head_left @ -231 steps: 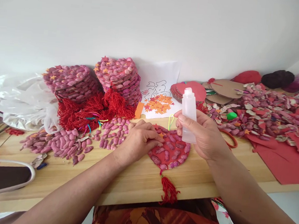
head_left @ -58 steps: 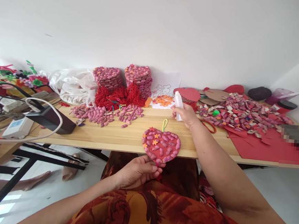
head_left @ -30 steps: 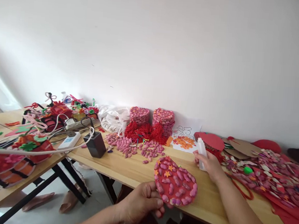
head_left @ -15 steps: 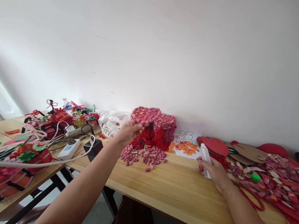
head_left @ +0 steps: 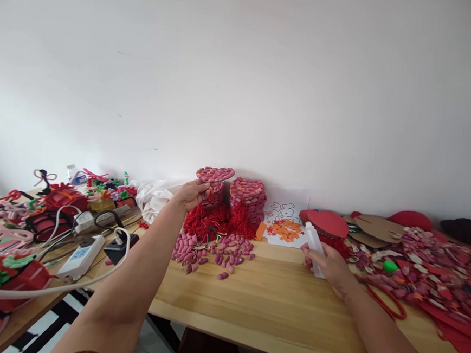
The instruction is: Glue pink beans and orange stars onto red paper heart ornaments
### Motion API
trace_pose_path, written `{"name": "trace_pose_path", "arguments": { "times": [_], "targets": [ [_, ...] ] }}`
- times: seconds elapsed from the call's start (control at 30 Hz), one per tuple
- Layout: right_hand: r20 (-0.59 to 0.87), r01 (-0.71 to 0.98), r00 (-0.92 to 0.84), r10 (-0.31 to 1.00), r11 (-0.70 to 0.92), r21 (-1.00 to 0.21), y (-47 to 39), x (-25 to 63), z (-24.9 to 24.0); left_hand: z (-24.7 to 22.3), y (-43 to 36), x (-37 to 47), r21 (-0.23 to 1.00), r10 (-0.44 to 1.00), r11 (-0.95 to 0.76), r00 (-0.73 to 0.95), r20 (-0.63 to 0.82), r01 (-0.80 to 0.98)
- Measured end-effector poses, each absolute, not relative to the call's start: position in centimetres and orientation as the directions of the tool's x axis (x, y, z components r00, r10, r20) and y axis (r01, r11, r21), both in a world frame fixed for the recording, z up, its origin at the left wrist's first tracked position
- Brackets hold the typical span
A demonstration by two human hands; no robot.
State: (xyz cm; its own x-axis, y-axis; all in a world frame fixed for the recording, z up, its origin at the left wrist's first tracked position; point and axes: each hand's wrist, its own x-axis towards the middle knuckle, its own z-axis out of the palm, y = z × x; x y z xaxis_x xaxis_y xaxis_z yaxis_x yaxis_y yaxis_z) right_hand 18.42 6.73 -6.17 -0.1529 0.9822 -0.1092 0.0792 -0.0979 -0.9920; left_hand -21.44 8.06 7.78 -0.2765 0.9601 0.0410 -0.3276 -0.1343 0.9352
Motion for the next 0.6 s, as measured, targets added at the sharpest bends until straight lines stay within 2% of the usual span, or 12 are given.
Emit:
{"name": "trace_pose_path", "arguments": {
  "times": [0.27,0.6],
  "targets": [
    [-0.078,0.039,-0.116,0.990,-0.074,-0.996,6.5,18.2,-5.9,7.2,9.5,-21.8,0.944,0.971,-0.085,-0.240,0.006,-0.318],
    [-0.066,0.031,-0.048,0.997,-0.064,-0.997,6.2,17.7,-5.7,6.5,9.9,-23.9,0.946,0.947,-0.055,-0.317,-0.052,-0.320]
  ]
}}
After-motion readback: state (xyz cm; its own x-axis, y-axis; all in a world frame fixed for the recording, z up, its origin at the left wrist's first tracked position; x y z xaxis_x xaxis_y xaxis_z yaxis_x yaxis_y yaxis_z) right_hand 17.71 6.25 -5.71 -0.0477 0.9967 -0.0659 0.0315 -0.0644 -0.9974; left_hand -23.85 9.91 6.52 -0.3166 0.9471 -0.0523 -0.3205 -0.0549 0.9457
